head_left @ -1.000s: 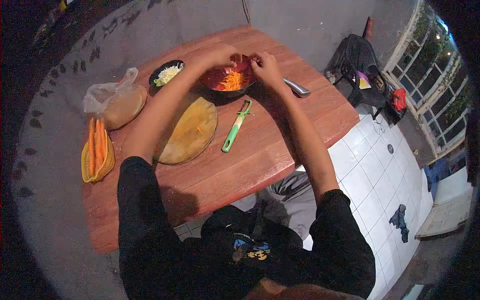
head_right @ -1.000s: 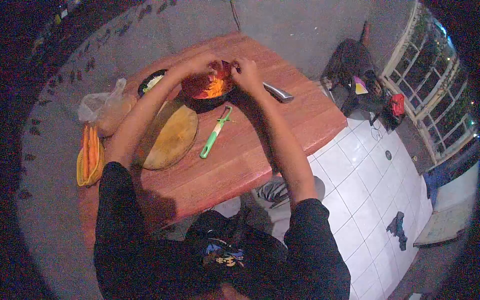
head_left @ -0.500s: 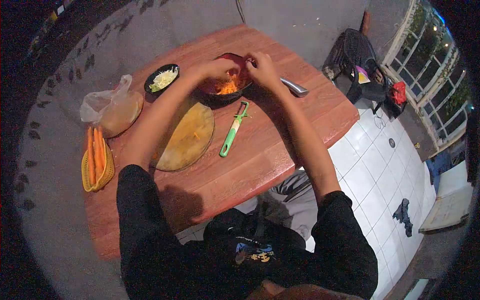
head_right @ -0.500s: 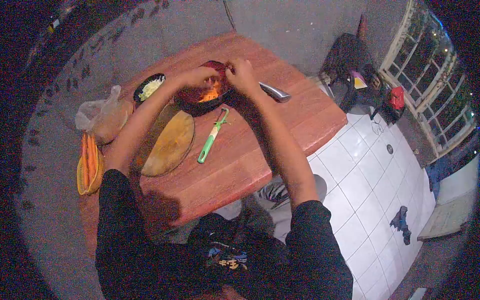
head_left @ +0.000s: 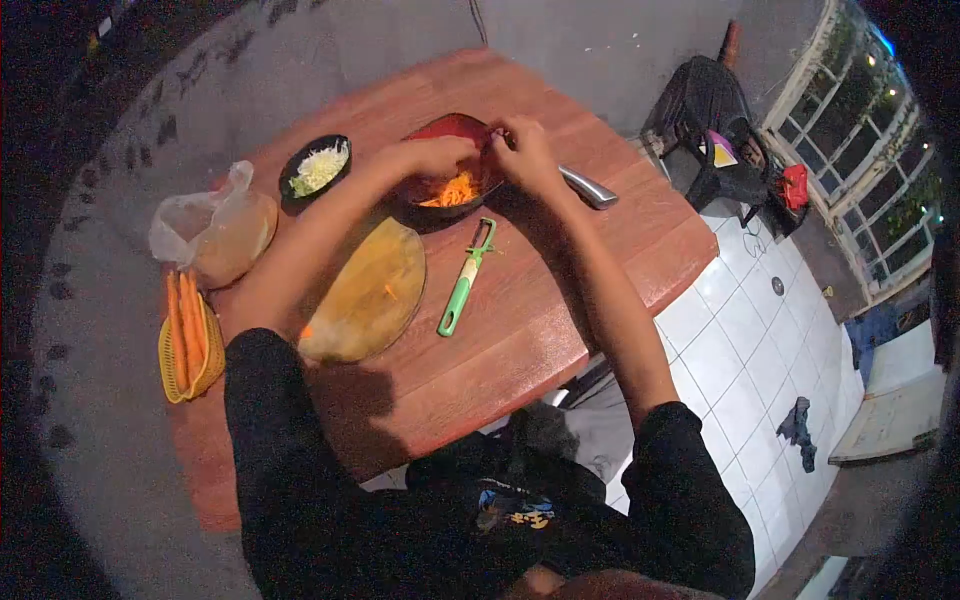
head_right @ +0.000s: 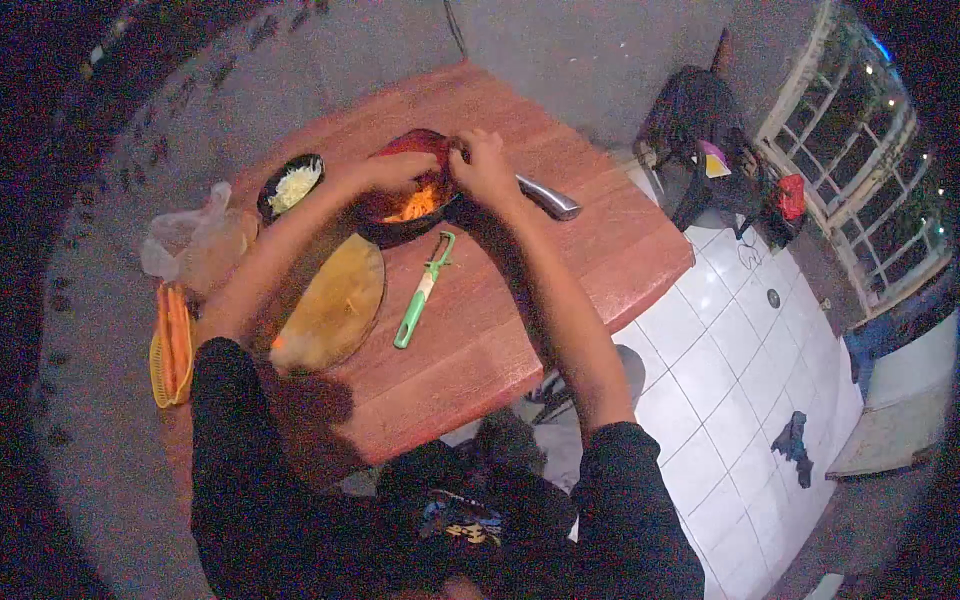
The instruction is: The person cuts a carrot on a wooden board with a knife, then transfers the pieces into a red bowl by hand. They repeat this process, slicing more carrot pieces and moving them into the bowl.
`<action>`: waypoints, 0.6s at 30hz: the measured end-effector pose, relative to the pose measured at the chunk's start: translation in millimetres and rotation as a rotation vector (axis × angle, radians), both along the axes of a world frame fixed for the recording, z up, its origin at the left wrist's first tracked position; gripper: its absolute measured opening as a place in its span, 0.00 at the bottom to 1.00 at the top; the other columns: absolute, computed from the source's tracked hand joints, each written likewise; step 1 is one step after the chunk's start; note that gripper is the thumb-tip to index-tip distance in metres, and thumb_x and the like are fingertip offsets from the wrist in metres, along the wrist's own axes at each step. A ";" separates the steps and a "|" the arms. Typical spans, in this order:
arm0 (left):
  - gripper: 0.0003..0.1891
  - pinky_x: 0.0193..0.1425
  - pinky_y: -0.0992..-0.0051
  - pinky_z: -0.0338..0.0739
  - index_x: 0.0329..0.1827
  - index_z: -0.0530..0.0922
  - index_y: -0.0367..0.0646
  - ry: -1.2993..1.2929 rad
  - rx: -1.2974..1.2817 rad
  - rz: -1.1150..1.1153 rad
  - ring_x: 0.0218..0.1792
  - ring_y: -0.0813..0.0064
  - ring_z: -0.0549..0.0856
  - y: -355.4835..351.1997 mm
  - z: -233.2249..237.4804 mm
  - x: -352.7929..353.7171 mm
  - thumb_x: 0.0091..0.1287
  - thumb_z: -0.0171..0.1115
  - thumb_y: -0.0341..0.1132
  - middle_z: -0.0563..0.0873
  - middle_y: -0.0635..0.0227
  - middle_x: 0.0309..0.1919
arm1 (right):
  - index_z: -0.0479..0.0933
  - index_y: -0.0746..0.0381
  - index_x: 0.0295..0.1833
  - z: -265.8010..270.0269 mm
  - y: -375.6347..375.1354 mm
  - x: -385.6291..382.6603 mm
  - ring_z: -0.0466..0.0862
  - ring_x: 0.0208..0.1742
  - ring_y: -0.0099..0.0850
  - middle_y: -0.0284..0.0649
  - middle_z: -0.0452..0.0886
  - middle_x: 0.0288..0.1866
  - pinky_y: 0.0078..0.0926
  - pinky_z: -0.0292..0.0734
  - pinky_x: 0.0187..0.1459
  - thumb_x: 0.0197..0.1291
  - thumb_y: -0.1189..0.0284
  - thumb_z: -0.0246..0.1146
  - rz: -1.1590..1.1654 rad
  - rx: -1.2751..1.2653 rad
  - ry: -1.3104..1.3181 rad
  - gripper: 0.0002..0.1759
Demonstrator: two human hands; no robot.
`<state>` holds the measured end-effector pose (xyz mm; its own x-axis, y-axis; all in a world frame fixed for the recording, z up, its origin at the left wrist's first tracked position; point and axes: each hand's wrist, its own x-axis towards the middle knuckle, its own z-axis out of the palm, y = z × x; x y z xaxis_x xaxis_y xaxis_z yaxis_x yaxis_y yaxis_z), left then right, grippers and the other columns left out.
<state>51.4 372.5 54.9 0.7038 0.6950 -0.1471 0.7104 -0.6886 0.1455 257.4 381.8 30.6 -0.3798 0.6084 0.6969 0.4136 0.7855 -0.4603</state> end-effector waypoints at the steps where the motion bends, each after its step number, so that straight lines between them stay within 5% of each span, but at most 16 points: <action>1: 0.19 0.64 0.60 0.70 0.54 0.77 0.40 0.095 -0.137 0.134 0.60 0.55 0.77 -9.4 13.2 7.9 0.58 0.63 0.26 0.79 0.53 0.56 | 0.81 0.64 0.45 -0.3 -2.6 -0.2 0.82 0.46 0.48 0.50 0.83 0.41 0.42 0.75 0.51 0.57 0.71 0.59 0.051 -0.044 0.027 0.13; 8: 0.22 0.66 0.59 0.71 0.59 0.76 0.41 -0.290 0.188 -0.090 0.58 0.53 0.76 -18.2 18.6 -24.6 0.59 0.60 0.25 0.77 0.56 0.55 | 0.78 0.67 0.51 7.3 -12.0 -1.7 0.77 0.53 0.53 0.53 0.80 0.47 0.47 0.73 0.56 0.57 0.70 0.61 -0.024 -0.074 -0.103 0.17; 12: 0.25 0.68 0.57 0.69 0.62 0.74 0.43 -0.148 0.194 -0.108 0.62 0.53 0.71 -34.3 10.8 -10.3 0.59 0.61 0.26 0.73 0.56 0.61 | 0.78 0.66 0.52 -3.4 -2.0 -0.9 0.78 0.53 0.53 0.52 0.80 0.48 0.48 0.73 0.57 0.57 0.69 0.60 -0.023 0.002 -0.047 0.18; 14: 0.22 0.68 0.56 0.69 0.61 0.76 0.50 0.095 0.168 0.074 0.67 0.59 0.68 -44.9 16.1 -4.0 0.61 0.59 0.29 0.68 0.61 0.67 | 0.78 0.66 0.53 -1.4 -6.1 3.1 0.78 0.54 0.53 0.52 0.80 0.51 0.48 0.73 0.58 0.57 0.69 0.60 -0.028 -0.068 -0.078 0.19; 18: 0.19 0.68 0.52 0.68 0.60 0.77 0.52 0.011 0.317 0.035 0.68 0.59 0.66 -54.1 29.4 -17.2 0.64 0.58 0.30 0.67 0.63 0.67 | 0.78 0.67 0.52 -1.3 -12.1 2.9 0.78 0.54 0.53 0.53 0.81 0.50 0.47 0.72 0.58 0.58 0.70 0.60 -0.054 -0.045 -0.101 0.18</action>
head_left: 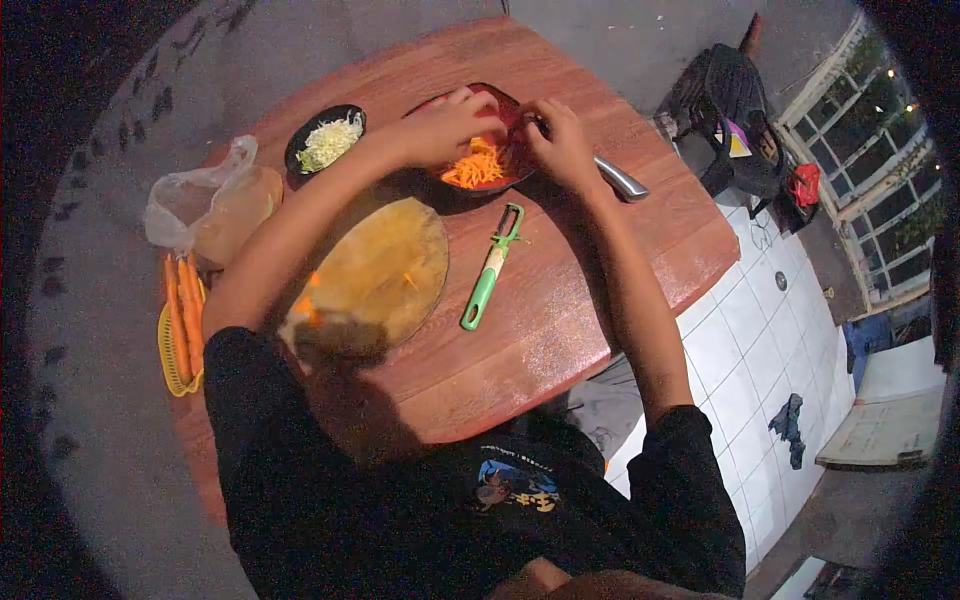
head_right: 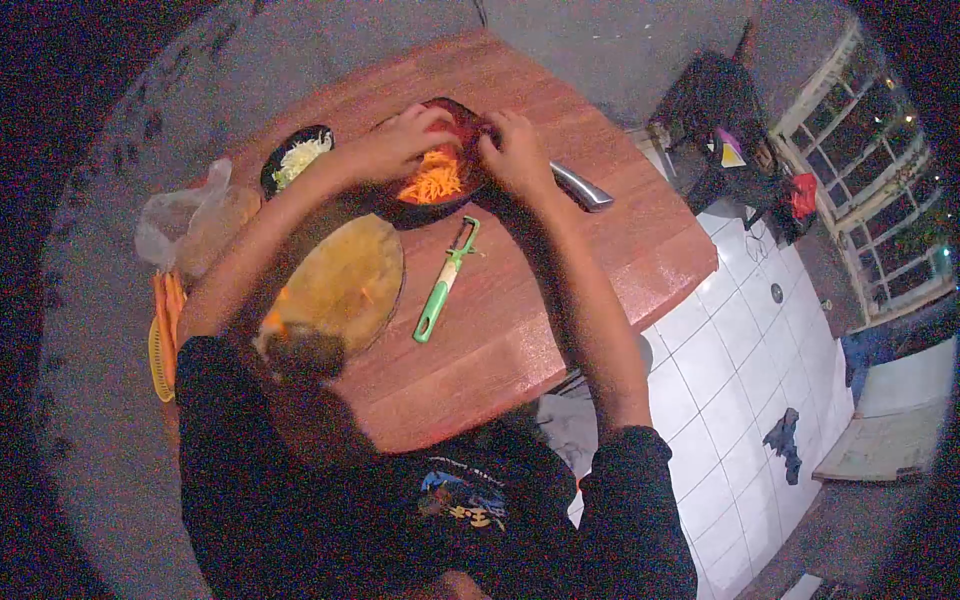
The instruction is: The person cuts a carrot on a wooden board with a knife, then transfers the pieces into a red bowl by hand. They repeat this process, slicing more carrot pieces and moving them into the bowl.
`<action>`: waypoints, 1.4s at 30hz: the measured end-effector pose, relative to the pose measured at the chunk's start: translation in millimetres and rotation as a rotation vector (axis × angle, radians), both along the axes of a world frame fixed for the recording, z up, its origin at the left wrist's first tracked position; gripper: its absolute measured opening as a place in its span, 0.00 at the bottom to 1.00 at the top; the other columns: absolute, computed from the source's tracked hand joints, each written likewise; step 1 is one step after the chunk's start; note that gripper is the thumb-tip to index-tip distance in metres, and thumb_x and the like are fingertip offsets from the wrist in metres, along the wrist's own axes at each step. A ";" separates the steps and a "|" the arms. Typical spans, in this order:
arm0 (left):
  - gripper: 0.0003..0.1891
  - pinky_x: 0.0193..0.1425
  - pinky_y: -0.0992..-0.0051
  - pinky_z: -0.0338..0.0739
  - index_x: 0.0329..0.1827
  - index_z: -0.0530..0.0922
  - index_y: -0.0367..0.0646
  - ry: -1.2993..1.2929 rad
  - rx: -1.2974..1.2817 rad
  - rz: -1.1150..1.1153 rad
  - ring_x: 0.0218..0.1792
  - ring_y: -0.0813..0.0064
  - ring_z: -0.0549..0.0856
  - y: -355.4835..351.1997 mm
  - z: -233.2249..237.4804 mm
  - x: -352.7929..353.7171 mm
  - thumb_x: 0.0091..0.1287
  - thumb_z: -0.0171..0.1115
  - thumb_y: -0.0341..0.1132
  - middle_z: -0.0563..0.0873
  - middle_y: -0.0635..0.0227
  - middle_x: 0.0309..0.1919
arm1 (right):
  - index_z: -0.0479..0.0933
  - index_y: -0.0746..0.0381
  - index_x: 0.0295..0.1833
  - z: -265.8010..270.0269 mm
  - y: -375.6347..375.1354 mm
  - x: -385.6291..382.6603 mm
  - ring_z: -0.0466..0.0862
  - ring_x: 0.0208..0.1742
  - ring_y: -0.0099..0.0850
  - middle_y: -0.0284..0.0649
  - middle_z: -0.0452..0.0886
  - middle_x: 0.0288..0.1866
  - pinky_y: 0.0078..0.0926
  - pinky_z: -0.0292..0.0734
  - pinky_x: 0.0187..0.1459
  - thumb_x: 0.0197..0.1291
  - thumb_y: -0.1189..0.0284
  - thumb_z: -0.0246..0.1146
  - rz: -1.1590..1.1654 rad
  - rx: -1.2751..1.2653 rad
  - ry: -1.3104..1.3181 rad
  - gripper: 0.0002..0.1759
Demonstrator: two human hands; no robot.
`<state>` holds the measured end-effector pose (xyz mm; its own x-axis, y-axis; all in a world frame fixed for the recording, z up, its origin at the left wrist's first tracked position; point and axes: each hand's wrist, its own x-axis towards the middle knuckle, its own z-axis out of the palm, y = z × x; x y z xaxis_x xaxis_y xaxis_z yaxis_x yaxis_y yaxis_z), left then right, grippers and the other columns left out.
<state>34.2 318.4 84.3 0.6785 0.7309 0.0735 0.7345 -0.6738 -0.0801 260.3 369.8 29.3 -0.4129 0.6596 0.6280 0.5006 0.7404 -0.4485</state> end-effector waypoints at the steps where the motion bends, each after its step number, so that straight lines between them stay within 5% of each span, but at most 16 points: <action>1: 0.18 0.67 0.52 0.69 0.58 0.77 0.51 -0.106 0.045 -0.023 0.67 0.58 0.68 -2.8 1.6 -5.8 0.65 0.57 0.31 0.69 0.63 0.64 | 0.79 0.66 0.51 -2.8 3.4 -1.8 0.80 0.50 0.48 0.51 0.82 0.46 0.42 0.74 0.54 0.59 0.71 0.59 0.015 0.041 0.045 0.15; 7: 0.13 0.57 0.59 0.75 0.54 0.78 0.46 -0.280 0.063 0.037 0.53 0.57 0.79 -95.0 26.5 -46.0 0.68 0.56 0.34 0.79 0.60 0.47 | 0.80 0.63 0.52 -14.5 20.3 -5.0 0.83 0.46 0.32 0.43 0.85 0.46 0.30 0.76 0.48 0.70 0.68 0.57 0.061 -0.034 0.167 0.13; 9: 0.12 0.51 0.63 0.78 0.51 0.79 0.41 -0.347 0.115 0.079 0.45 0.57 0.83 -134.6 29.1 -63.9 0.71 0.55 0.37 0.83 0.59 0.41 | 0.81 0.65 0.48 -5.5 16.9 -6.2 0.84 0.47 0.46 0.52 0.84 0.45 0.38 0.77 0.50 0.67 0.65 0.59 0.088 -0.009 0.215 0.15; 11: 0.13 0.50 0.63 0.78 0.50 0.80 0.40 -0.408 0.059 0.223 0.44 0.56 0.83 -172.1 22.7 -83.0 0.71 0.56 0.38 0.83 0.59 0.41 | 0.81 0.63 0.52 6.5 11.5 -0.2 0.84 0.48 0.33 0.44 0.85 0.45 0.28 0.76 0.48 0.70 0.66 0.57 0.076 0.069 0.207 0.14; 13: 0.12 0.48 0.62 0.79 0.49 0.80 0.38 -0.482 0.061 0.326 0.42 0.56 0.85 -199.3 4.1 -104.8 0.70 0.57 0.37 0.86 0.57 0.39 | 0.81 0.63 0.51 24.4 4.2 9.5 0.84 0.49 0.39 0.47 0.84 0.46 0.35 0.76 0.51 0.67 0.65 0.59 0.014 0.031 0.186 0.15; 15: 0.12 0.49 0.62 0.78 0.48 0.80 0.38 -0.509 -0.009 0.419 0.43 0.56 0.84 -229.3 -12.0 -105.6 0.70 0.57 0.37 0.85 0.57 0.39 | 0.82 0.63 0.49 24.4 10.2 25.4 0.84 0.49 0.45 0.51 0.84 0.46 0.42 0.76 0.53 0.64 0.63 0.61 -0.067 -0.007 0.165 0.16; 17: 0.12 0.50 0.63 0.78 0.48 0.80 0.38 -0.529 -0.077 0.503 0.43 0.56 0.84 -248.8 -24.8 -94.7 0.70 0.57 0.36 0.85 0.57 0.40 | 0.81 0.62 0.52 23.4 22.7 46.5 0.84 0.51 0.45 0.52 0.83 0.48 0.45 0.77 0.54 0.61 0.61 0.62 -0.446 0.152 -0.370 0.19; 24: 0.12 0.59 0.64 0.73 0.51 0.79 0.40 -0.505 0.061 0.498 0.52 0.57 0.79 -280.0 -50.3 -68.7 0.68 0.57 0.33 0.82 0.58 0.46 | 0.80 0.64 0.49 -23.0 74.1 100.6 0.84 0.51 0.48 0.54 0.83 0.47 0.45 0.78 0.52 0.59 0.57 0.67 -0.403 -0.247 -0.392 0.22; 26: 0.13 0.59 0.63 0.72 0.52 0.79 0.40 -0.501 0.095 0.517 0.53 0.57 0.78 -275.6 -51.8 -67.1 0.68 0.58 0.33 0.82 0.59 0.48 | 0.78 0.72 0.53 -28.3 82.9 105.9 0.86 0.50 0.38 0.58 0.85 0.47 0.37 0.79 0.49 0.56 0.52 0.70 -0.385 -0.372 -0.364 0.33; 30: 0.15 0.60 0.64 0.73 0.56 0.78 0.42 -0.444 0.070 0.282 0.53 0.58 0.79 -241.2 -51.8 -33.7 0.68 0.59 0.36 0.82 0.60 0.50 | 0.79 0.70 0.54 -24.6 81.3 99.6 0.86 0.50 0.43 0.59 0.85 0.47 0.38 0.79 0.51 0.57 0.52 0.69 -0.312 -0.453 -0.425 0.32; 32: 0.15 0.60 0.64 0.74 0.56 0.78 0.42 -0.427 0.021 0.249 0.54 0.58 0.79 -233.0 -45.1 -25.1 0.68 0.59 0.36 0.82 0.60 0.48 | 0.81 0.70 0.53 -20.8 56.8 88.3 0.86 0.50 0.49 0.58 0.84 0.48 0.41 0.79 0.52 0.57 0.53 0.68 -0.454 -0.046 -0.551 0.30; 38: 0.21 0.63 0.61 0.72 0.66 0.71 0.44 -0.408 -0.086 0.115 0.55 0.56 0.78 -220.0 -48.0 -32.3 0.70 0.57 0.35 0.79 0.57 0.55 | 0.82 0.65 0.54 29.9 0.4 67.2 0.83 0.56 0.50 0.55 0.84 0.50 0.42 0.77 0.56 0.59 0.48 0.63 -0.437 -0.294 -0.511 0.31; 42: 0.22 0.64 0.60 0.73 0.66 0.69 0.42 -0.300 -0.060 0.195 0.57 0.55 0.78 -248.0 -52.3 -26.2 0.70 0.56 0.32 0.78 0.54 0.55 | 0.81 0.62 0.57 0.8 33.7 77.8 0.83 0.58 0.49 0.54 0.84 0.52 0.43 0.75 0.58 0.60 0.46 0.61 -0.410 -0.164 -0.565 0.33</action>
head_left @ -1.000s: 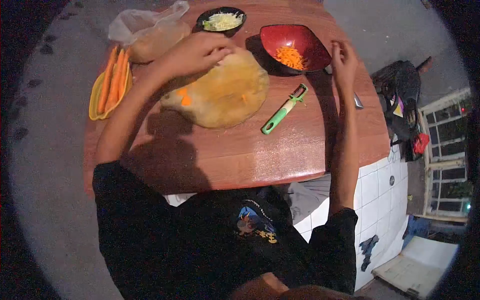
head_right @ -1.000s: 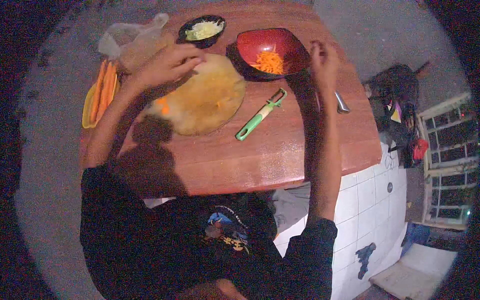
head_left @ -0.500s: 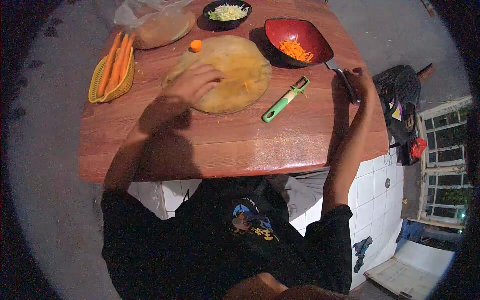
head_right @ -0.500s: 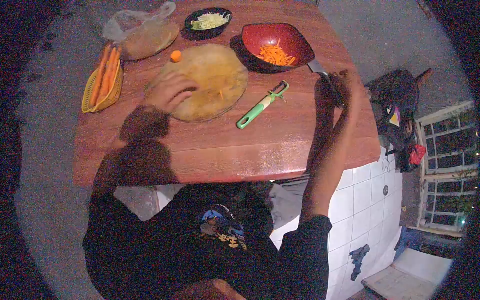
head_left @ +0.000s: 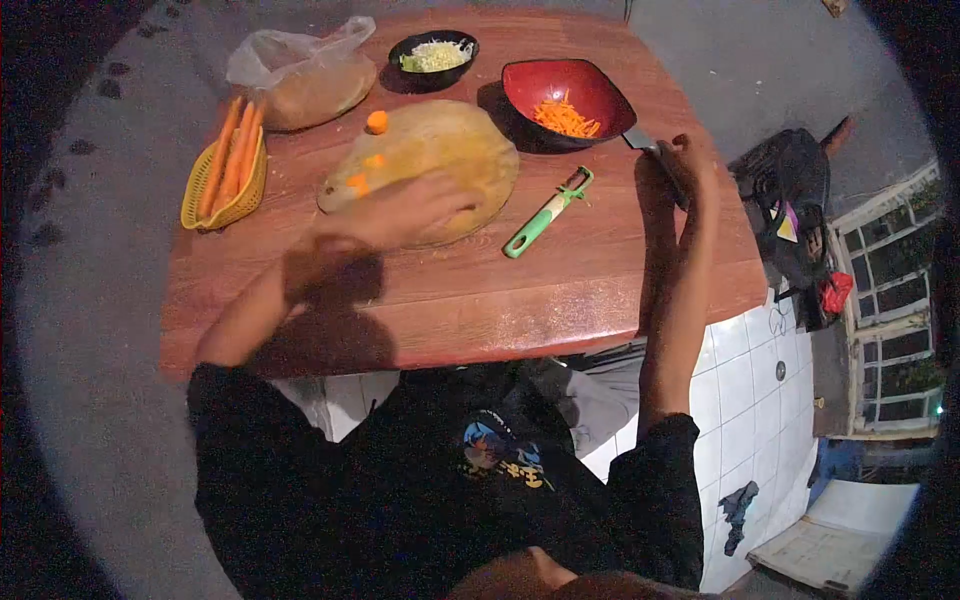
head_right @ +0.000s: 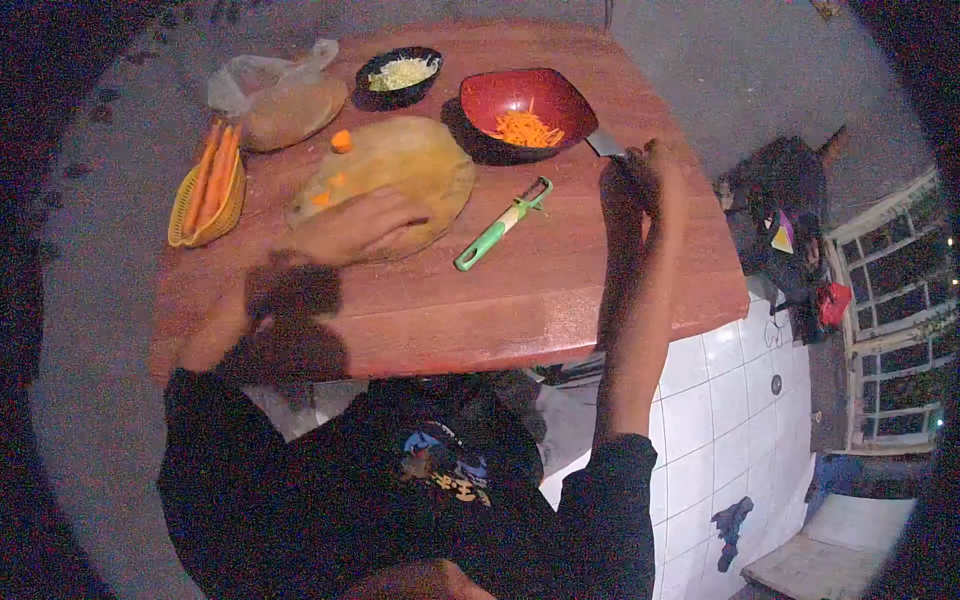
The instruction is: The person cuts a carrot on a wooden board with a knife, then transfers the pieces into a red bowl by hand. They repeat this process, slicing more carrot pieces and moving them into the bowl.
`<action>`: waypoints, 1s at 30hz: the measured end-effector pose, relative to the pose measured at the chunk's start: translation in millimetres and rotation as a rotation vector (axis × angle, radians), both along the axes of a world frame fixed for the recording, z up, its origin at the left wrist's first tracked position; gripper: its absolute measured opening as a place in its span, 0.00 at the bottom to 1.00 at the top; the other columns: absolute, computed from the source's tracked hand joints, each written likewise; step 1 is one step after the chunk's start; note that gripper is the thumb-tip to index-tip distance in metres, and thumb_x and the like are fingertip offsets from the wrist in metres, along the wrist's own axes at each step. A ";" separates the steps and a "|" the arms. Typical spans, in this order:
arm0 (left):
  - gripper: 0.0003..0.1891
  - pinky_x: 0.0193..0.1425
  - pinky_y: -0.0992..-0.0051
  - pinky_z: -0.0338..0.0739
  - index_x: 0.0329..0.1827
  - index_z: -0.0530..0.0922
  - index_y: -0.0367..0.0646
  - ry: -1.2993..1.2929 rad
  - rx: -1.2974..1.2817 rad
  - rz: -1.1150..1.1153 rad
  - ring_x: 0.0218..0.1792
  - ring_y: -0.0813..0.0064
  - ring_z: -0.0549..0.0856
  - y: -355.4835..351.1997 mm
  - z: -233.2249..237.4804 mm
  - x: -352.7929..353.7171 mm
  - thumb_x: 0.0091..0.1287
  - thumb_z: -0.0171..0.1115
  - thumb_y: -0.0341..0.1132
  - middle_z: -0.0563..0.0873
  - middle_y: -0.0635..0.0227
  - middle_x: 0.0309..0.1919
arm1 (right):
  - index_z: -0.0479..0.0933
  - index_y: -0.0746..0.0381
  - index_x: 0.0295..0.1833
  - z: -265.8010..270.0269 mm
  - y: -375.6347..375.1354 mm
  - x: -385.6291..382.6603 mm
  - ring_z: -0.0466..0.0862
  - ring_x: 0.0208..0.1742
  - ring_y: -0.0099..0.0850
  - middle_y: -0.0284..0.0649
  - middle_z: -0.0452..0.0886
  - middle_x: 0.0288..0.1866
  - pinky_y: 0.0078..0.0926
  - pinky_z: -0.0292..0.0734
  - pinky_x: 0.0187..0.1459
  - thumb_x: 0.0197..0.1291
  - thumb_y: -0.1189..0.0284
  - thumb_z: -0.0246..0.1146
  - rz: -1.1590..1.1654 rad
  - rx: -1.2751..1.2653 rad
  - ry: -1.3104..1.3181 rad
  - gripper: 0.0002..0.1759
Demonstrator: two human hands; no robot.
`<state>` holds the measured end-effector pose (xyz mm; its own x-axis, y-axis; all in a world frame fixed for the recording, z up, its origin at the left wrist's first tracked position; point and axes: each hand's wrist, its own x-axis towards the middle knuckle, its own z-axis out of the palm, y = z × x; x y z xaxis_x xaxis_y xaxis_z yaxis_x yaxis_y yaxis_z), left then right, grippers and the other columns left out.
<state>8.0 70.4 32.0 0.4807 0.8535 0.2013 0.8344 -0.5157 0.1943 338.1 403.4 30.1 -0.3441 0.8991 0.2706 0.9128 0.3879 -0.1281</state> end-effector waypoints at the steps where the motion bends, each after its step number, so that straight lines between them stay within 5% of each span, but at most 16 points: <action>1: 0.21 0.64 0.59 0.72 0.66 0.70 0.41 0.052 -0.065 0.078 0.57 0.54 0.78 -7.5 -4.1 2.2 0.70 0.57 0.31 0.78 0.54 0.54 | 0.80 0.63 0.57 -1.5 -4.7 0.3 0.83 0.57 0.49 0.54 0.84 0.53 0.44 0.75 0.59 0.60 0.46 0.61 -0.044 -0.032 0.050 0.32; 5: 0.22 0.63 0.60 0.74 0.65 0.70 0.41 -0.033 0.021 0.158 0.55 0.54 0.78 -18.8 -2.9 14.9 0.68 0.58 0.31 0.79 0.53 0.51 | 0.80 0.60 0.59 1.3 -12.0 -6.9 0.82 0.58 0.49 0.52 0.82 0.57 0.47 0.72 0.62 0.61 0.46 0.60 -0.093 -0.019 0.005 0.32; 7: 0.21 0.57 0.60 0.76 0.63 0.71 0.42 -0.100 0.382 0.130 0.51 0.53 0.80 3.7 20.4 25.1 0.67 0.59 0.31 0.80 0.53 0.47 | 0.80 0.59 0.58 -3.9 -10.1 -5.1 0.82 0.58 0.49 0.52 0.83 0.56 0.47 0.72 0.61 0.61 0.46 0.61 -0.093 -0.037 -0.010 0.31; 9: 0.21 0.50 0.60 0.78 0.63 0.71 0.44 -0.331 0.492 0.116 0.50 0.53 0.80 48.0 50.7 35.7 0.66 0.61 0.32 0.80 0.53 0.45 | 0.81 0.58 0.57 -9.2 -0.5 -5.0 0.82 0.58 0.49 0.50 0.83 0.56 0.48 0.72 0.61 0.61 0.46 0.61 -0.090 -0.060 -0.037 0.30; 11: 0.21 0.47 0.57 0.77 0.63 0.71 0.45 -0.607 0.334 0.205 0.50 0.53 0.80 99.0 65.8 48.8 0.66 0.60 0.32 0.80 0.51 0.45 | 0.81 0.57 0.56 -9.9 6.8 -9.7 0.82 0.58 0.49 0.49 0.83 0.55 0.48 0.72 0.61 0.61 0.46 0.61 -0.077 -0.063 -0.058 0.29; 13: 0.23 0.62 0.59 0.75 0.66 0.70 0.51 -0.379 0.252 0.347 0.55 0.50 0.80 138.0 75.3 55.1 0.67 0.57 0.31 0.82 0.51 0.46 | 0.82 0.57 0.55 -13.5 9.0 -10.0 0.83 0.57 0.49 0.49 0.84 0.54 0.48 0.74 0.59 0.61 0.47 0.61 -0.076 0.003 -0.039 0.28; 16: 0.24 0.63 0.57 0.74 0.67 0.71 0.49 -0.195 0.389 0.193 0.56 0.48 0.79 174.6 44.2 39.1 0.66 0.56 0.30 0.82 0.50 0.48 | 0.82 0.60 0.50 -3.6 -1.0 -4.5 0.83 0.55 0.49 0.51 0.84 0.52 0.49 0.75 0.56 0.61 0.50 0.62 -0.044 0.032 0.009 0.25; 21: 0.25 0.64 0.57 0.73 0.68 0.69 0.43 -0.190 0.525 0.329 0.58 0.49 0.79 90.3 71.2 -13.7 0.66 0.54 0.27 0.82 0.49 0.55 | 0.84 0.66 0.47 -8.0 23.9 -9.0 0.87 0.46 0.50 0.53 0.87 0.43 0.47 0.79 0.48 0.61 0.48 0.62 0.079 -0.213 -0.013 0.28; 23: 0.22 0.64 0.59 0.73 0.68 0.70 0.42 -0.322 0.262 0.488 0.58 0.53 0.80 32.1 67.1 -36.1 0.69 0.54 0.29 0.82 0.50 0.56 | 0.84 0.67 0.43 -19.9 37.5 -10.8 0.88 0.41 0.49 0.52 0.87 0.37 0.44 0.79 0.44 0.61 0.49 0.63 0.094 -0.029 -0.167 0.28; 26: 0.19 0.57 0.63 0.78 0.63 0.74 0.41 -0.255 0.422 0.519 0.54 0.57 0.83 -22.5 22.4 -77.2 0.69 0.55 0.29 0.83 0.51 0.53 | 0.83 0.68 0.44 -24.7 43.9 -15.9 0.88 0.41 0.47 0.52 0.87 0.37 0.43 0.79 0.44 0.61 0.49 0.63 0.104 -0.026 -0.164 0.28; 28: 0.17 0.54 0.69 0.78 0.62 0.75 0.40 -0.439 0.248 0.720 0.51 0.65 0.84 -53.3 12.0 -79.3 0.72 0.56 0.33 0.84 0.57 0.51 | 0.83 0.68 0.44 -25.7 45.0 -17.8 0.87 0.40 0.45 0.52 0.87 0.37 0.42 0.79 0.43 0.61 0.50 0.64 0.101 0.001 -0.146 0.28; 30: 0.16 0.55 0.70 0.77 0.60 0.76 0.39 -0.520 0.258 0.789 0.50 0.67 0.84 -80.1 35.4 -54.3 0.72 0.57 0.34 0.84 0.59 0.50 | 0.82 0.69 0.44 -28.0 48.5 -13.8 0.87 0.40 0.44 0.51 0.86 0.37 0.41 0.79 0.43 0.61 0.50 0.64 0.097 0.023 -0.115 0.28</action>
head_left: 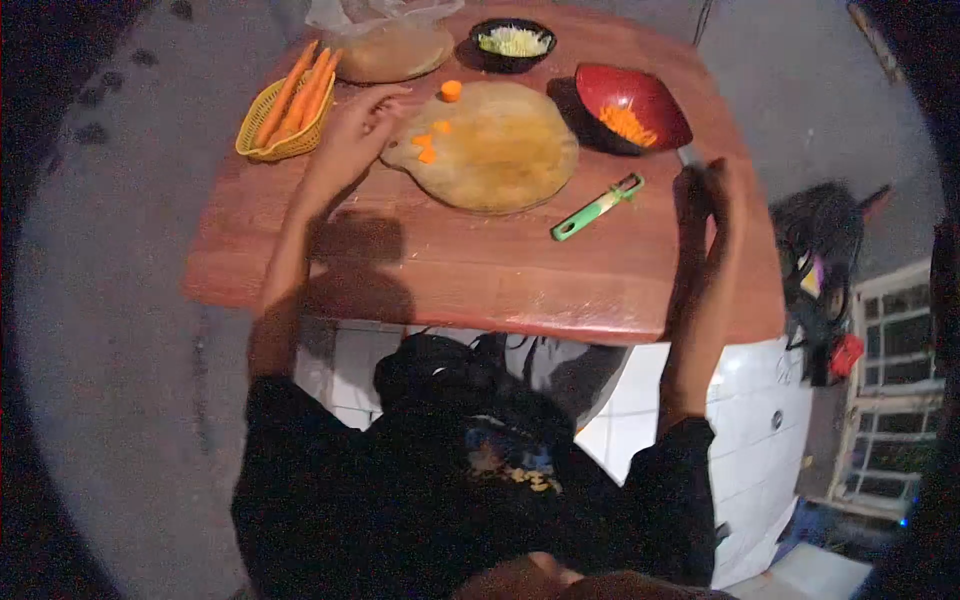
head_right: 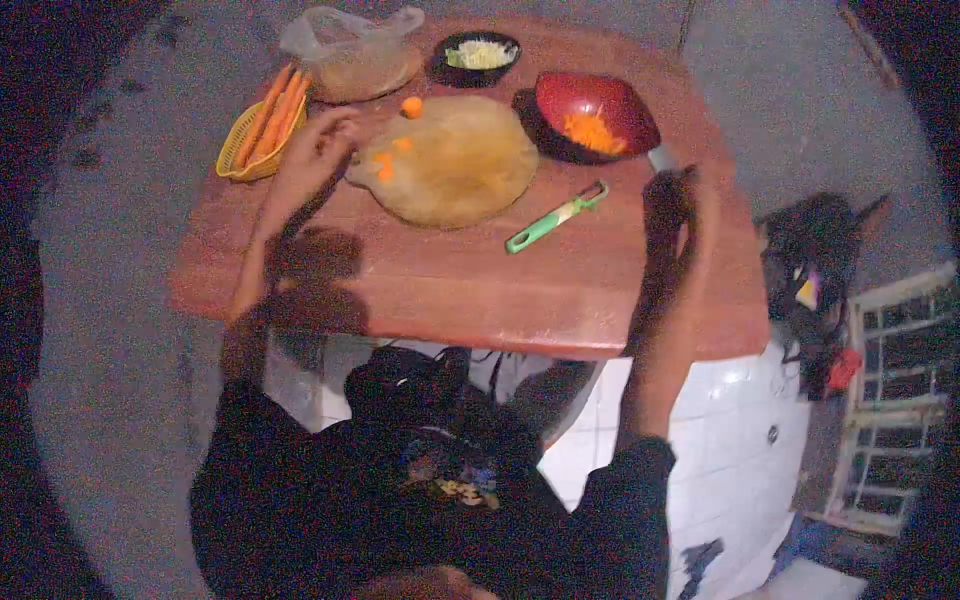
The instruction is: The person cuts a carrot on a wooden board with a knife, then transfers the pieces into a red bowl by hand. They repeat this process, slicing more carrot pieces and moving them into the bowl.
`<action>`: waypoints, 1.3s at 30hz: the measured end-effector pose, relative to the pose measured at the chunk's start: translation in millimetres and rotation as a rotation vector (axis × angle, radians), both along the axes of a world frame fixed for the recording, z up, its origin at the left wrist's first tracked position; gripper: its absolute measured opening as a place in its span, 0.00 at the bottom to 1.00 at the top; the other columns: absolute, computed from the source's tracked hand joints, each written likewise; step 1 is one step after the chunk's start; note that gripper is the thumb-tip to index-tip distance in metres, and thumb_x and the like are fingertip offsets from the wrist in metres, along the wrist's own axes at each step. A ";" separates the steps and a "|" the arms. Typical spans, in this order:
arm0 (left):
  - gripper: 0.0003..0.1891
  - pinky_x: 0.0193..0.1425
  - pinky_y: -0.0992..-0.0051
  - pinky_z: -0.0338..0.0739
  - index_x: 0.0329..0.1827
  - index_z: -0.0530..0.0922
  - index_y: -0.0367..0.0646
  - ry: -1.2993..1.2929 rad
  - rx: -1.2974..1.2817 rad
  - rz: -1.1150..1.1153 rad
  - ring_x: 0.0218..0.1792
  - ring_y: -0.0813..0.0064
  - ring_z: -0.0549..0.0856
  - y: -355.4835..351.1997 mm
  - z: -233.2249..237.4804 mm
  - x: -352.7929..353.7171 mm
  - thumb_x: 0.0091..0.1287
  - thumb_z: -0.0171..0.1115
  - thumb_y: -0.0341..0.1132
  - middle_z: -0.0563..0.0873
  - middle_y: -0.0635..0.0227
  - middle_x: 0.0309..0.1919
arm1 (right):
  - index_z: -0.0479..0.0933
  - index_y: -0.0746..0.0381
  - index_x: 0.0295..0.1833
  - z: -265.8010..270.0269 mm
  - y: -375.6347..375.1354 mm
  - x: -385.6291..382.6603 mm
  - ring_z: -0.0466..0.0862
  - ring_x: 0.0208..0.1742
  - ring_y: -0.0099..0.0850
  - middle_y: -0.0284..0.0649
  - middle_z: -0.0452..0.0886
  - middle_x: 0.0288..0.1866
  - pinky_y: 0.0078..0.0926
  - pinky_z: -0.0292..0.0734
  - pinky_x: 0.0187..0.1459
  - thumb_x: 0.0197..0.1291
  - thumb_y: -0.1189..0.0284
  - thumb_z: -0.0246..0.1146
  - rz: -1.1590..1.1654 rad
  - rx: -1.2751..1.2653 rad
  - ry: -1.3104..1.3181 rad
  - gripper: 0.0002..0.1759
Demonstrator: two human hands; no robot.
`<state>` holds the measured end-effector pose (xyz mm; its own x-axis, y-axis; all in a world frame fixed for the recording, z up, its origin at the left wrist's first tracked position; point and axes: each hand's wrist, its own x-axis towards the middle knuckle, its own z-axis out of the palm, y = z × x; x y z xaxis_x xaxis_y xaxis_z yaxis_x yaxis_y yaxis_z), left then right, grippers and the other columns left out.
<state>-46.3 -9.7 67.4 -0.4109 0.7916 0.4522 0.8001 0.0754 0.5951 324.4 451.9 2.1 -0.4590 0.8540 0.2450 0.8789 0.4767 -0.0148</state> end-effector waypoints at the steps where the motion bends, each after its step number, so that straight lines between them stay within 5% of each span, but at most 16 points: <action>1: 0.15 0.55 0.71 0.76 0.57 0.78 0.39 -0.077 0.041 0.070 0.49 0.69 0.84 -14.8 20.7 13.3 0.72 0.58 0.35 0.85 0.61 0.50 | 0.82 0.69 0.45 -1.2 4.9 1.7 0.87 0.40 0.43 0.51 0.86 0.37 0.40 0.79 0.42 0.61 0.50 0.64 -0.002 0.007 0.014 0.28; 3: 0.11 0.54 0.72 0.76 0.51 0.82 0.38 0.277 0.197 0.113 0.48 0.67 0.84 -41.9 64.6 36.5 0.71 0.60 0.34 0.85 0.62 0.47 | 0.82 0.70 0.45 -3.9 4.3 10.5 0.87 0.39 0.41 0.51 0.86 0.37 0.39 0.79 0.42 0.61 0.50 0.65 -0.024 0.010 0.038 0.29; 4: 0.09 0.51 0.72 0.77 0.47 0.84 0.38 0.250 0.171 0.228 0.48 0.68 0.84 -68.5 88.3 56.0 0.69 0.62 0.33 0.86 0.61 0.44 | 0.81 0.70 0.45 -7.0 11.8 16.6 0.87 0.39 0.40 0.51 0.86 0.37 0.39 0.79 0.42 0.61 0.50 0.65 -0.041 0.012 0.052 0.29; 8: 0.09 0.51 0.71 0.77 0.47 0.83 0.38 0.592 0.721 0.194 0.48 0.67 0.84 -141.6 102.8 91.1 0.69 0.62 0.33 0.86 0.61 0.44 | 0.80 0.71 0.46 -4.6 24.3 37.9 0.86 0.38 0.37 0.50 0.86 0.37 0.37 0.78 0.41 0.61 0.51 0.66 -0.059 0.083 0.177 0.29; 10: 0.10 0.51 0.71 0.77 0.47 0.83 0.38 0.598 0.662 0.142 0.47 0.67 0.84 -137.0 95.2 92.8 0.69 0.62 0.34 0.86 0.61 0.44 | 0.80 0.71 0.46 -2.8 30.3 48.8 0.86 0.37 0.35 0.50 0.86 0.36 0.36 0.78 0.40 0.61 0.51 0.66 -0.054 0.142 0.276 0.29; 15: 0.10 0.51 0.71 0.77 0.47 0.83 0.38 0.480 0.043 0.103 0.47 0.66 0.84 -37.0 30.8 57.7 0.68 0.63 0.34 0.86 0.61 0.43 | 0.77 0.71 0.53 57.5 -52.2 25.5 0.83 0.37 0.29 0.48 0.84 0.40 0.30 0.78 0.41 0.59 0.52 0.70 0.025 0.230 0.608 0.32; 17: 0.10 0.51 0.71 0.77 0.47 0.83 0.39 0.472 -0.063 0.075 0.47 0.66 0.84 -8.5 8.3 43.9 0.68 0.63 0.35 0.86 0.61 0.43 | 0.74 0.69 0.59 63.0 -59.6 17.3 0.83 0.39 0.27 0.45 0.81 0.44 0.26 0.79 0.42 0.59 0.54 0.72 0.051 -0.048 1.003 0.33; 25: 0.11 0.51 0.70 0.78 0.48 0.83 0.39 0.454 -0.170 -0.029 0.46 0.65 0.84 22.3 1.9 12.6 0.68 0.63 0.36 0.85 0.61 0.43 | 0.75 0.70 0.55 58.8 -75.0 -3.8 0.84 0.41 0.25 0.43 0.83 0.46 0.24 0.81 0.42 0.59 0.62 0.73 0.266 -0.040 1.200 0.27; 27: 0.12 0.50 0.70 0.78 0.48 0.83 0.39 0.455 -0.180 -0.046 0.46 0.65 0.84 24.8 3.0 8.8 0.68 0.63 0.36 0.85 0.61 0.43 | 0.61 0.59 0.77 74.4 -98.7 -32.0 0.81 0.37 0.26 0.38 0.81 0.48 0.25 0.79 0.32 0.60 0.65 0.72 0.074 0.134 1.070 0.42; 30: 0.12 0.50 0.69 0.78 0.48 0.82 0.39 0.454 -0.195 -0.063 0.46 0.64 0.84 28.6 1.3 6.0 0.67 0.63 0.37 0.85 0.61 0.43 | 0.61 0.66 0.75 89.1 -128.2 -48.8 0.80 0.37 0.27 0.40 0.81 0.49 0.27 0.78 0.31 0.61 0.65 0.72 0.028 0.003 1.329 0.42; 34: 0.12 0.50 0.69 0.78 0.48 0.82 0.39 0.453 -0.203 -0.081 0.46 0.64 0.84 25.6 2.5 1.8 0.67 0.64 0.38 0.85 0.61 0.42 | 0.63 0.68 0.73 98.0 -140.9 -49.0 0.79 0.37 0.27 0.39 0.80 0.49 0.26 0.77 0.30 0.60 0.67 0.72 0.049 -0.119 1.271 0.40; 37: 0.13 0.50 0.69 0.78 0.48 0.82 0.40 0.444 -0.207 -0.086 0.46 0.64 0.84 20.7 4.3 0.8 0.67 0.64 0.38 0.85 0.60 0.42 | 0.65 0.69 0.71 80.8 -121.7 -54.5 0.78 0.35 0.26 0.37 0.79 0.44 0.25 0.75 0.30 0.60 0.67 0.72 -0.023 0.146 1.319 0.37; 39: 0.13 0.50 0.69 0.78 0.48 0.82 0.40 0.443 -0.208 -0.089 0.45 0.63 0.84 15.6 4.0 1.5 0.67 0.64 0.38 0.85 0.60 0.42 | 0.66 0.69 0.69 81.1 -112.0 -42.9 0.79 0.36 0.27 0.39 0.79 0.46 0.25 0.75 0.29 0.59 0.67 0.72 0.248 0.116 1.325 0.36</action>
